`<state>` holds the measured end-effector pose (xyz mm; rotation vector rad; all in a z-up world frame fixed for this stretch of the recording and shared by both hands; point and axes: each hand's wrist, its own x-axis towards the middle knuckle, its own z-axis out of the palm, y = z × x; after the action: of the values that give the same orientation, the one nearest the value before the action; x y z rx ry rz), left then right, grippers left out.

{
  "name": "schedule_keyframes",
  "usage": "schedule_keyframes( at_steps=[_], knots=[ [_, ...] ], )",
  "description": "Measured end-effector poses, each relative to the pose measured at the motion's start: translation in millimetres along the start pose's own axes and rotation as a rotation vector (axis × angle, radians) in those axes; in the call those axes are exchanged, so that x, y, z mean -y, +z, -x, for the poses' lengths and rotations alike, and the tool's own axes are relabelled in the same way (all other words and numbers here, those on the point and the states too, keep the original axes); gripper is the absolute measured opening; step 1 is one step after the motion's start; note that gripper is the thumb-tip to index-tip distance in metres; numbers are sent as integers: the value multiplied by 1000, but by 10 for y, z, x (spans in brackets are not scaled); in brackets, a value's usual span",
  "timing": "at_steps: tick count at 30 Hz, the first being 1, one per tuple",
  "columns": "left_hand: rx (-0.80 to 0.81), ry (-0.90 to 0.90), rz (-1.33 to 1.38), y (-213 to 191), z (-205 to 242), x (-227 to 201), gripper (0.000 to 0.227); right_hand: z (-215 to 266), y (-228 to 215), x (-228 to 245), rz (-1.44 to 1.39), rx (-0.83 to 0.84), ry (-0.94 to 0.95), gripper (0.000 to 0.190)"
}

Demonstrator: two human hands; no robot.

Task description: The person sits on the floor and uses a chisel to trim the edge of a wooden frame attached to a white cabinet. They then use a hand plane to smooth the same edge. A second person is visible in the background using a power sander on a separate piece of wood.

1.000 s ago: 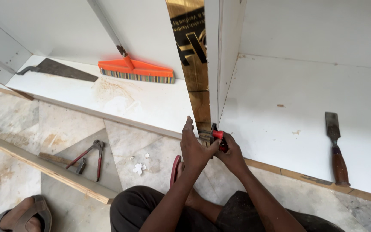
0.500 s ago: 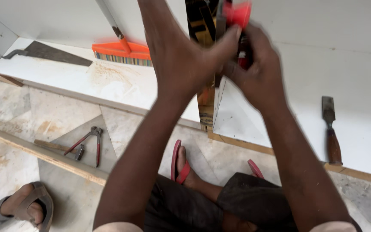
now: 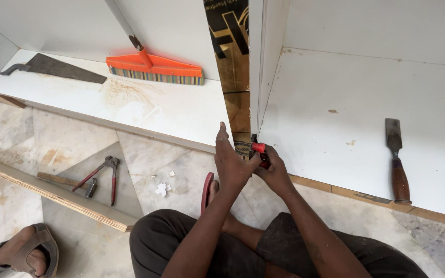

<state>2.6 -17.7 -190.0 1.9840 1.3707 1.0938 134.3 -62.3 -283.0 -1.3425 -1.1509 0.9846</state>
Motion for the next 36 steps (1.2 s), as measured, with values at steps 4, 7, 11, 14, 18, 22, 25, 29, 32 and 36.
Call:
schedule_keyframes(
  at_steps=[4, 7, 11, 14, 18, 22, 25, 29, 32, 36],
  knots=[
    [-105, 214, -73, -169, -181, -206, 113, -85, 5, 327, -27, -45, -145, 63],
    [-185, 356, -13, -479, -451, -641, 113, -181, -101, 1000, -15, -66, -341, 61],
    [-323, 558, -62, -1024, -1043, -1346, 113, -408, -378, 2108, 247, -168, -608, 63],
    [-171, 315, -75, -1167, -1278, -1618, 98, -489, -485, 2493, 197, -133, -561, 68],
    [-220, 443, 169, -945, -1065, -1368, 111, -463, -449, 2093, 250, -158, -587, 65],
    [-137, 215, 53, -422, -410, -680, 122, -159, -129, 914, 76, -95, -256, 62],
    [7, -63, 39, -178, -119, -386, 124, 12, 31, 297, 33, -76, -85, 64],
    [-36, 9, 31, -220, -181, -402, 122, -6, 34, 342, -18, -72, -128, 59],
    [-148, 269, 3, -514, -529, -753, 120, -168, -79, 1097, -52, -94, -336, 57],
    [-257, 502, 66, -976, -1074, -1335, 112, -423, -396, 2225, 307, -228, -633, 59]
  ],
)
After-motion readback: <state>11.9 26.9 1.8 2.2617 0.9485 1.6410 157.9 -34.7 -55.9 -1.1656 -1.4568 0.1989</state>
